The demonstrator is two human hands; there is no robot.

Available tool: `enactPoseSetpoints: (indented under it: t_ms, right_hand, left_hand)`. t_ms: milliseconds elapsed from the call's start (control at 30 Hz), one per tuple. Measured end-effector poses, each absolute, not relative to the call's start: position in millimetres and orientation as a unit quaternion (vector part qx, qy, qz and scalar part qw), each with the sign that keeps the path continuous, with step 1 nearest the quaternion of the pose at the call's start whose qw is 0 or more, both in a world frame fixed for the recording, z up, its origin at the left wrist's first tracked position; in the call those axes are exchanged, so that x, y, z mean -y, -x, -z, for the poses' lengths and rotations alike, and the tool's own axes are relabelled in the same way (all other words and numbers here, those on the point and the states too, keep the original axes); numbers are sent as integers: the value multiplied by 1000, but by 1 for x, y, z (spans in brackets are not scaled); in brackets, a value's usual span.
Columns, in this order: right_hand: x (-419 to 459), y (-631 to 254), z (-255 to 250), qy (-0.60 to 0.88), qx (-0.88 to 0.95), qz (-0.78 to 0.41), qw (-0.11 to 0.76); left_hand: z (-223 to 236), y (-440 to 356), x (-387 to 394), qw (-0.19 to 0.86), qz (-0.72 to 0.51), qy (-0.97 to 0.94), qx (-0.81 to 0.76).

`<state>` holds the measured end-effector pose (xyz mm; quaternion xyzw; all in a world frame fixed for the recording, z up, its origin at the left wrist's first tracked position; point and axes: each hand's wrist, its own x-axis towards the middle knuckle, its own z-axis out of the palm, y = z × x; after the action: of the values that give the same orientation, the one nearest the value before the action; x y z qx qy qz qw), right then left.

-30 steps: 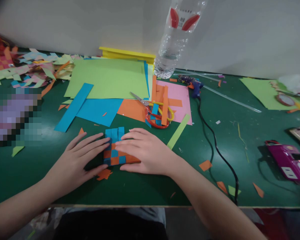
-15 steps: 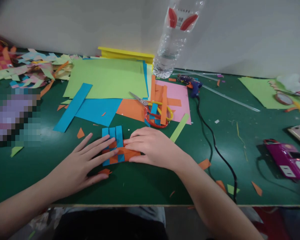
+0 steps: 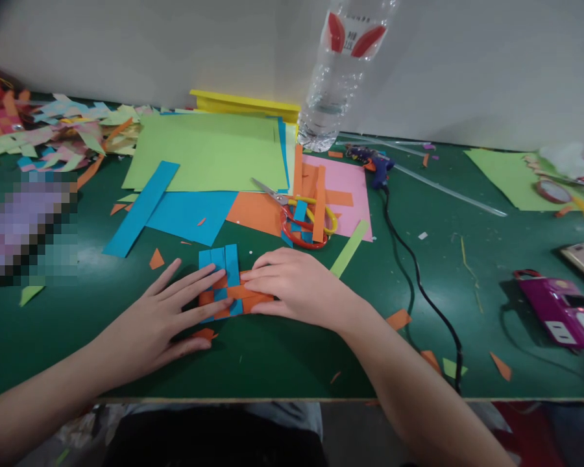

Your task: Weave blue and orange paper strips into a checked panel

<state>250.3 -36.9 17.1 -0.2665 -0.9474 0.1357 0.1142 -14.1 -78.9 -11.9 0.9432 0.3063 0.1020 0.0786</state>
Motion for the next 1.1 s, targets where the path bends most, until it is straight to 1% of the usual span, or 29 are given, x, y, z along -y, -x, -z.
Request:
enactPoseSetpoints:
  t_ms: [633,867,1100]
  right_hand:
    - [36,-256,-18,269,946,-152,96]
    - [39,-248,-20,246,949,-143,133]
    - [40,-244,-16,231,956,-132,126]
  left_hand:
    - [10,13,79,81,-93,-942,-311]
    - [6,13,79,64,-78,-944,-313]
    - [7,14,81,63,-105,-939,-320]
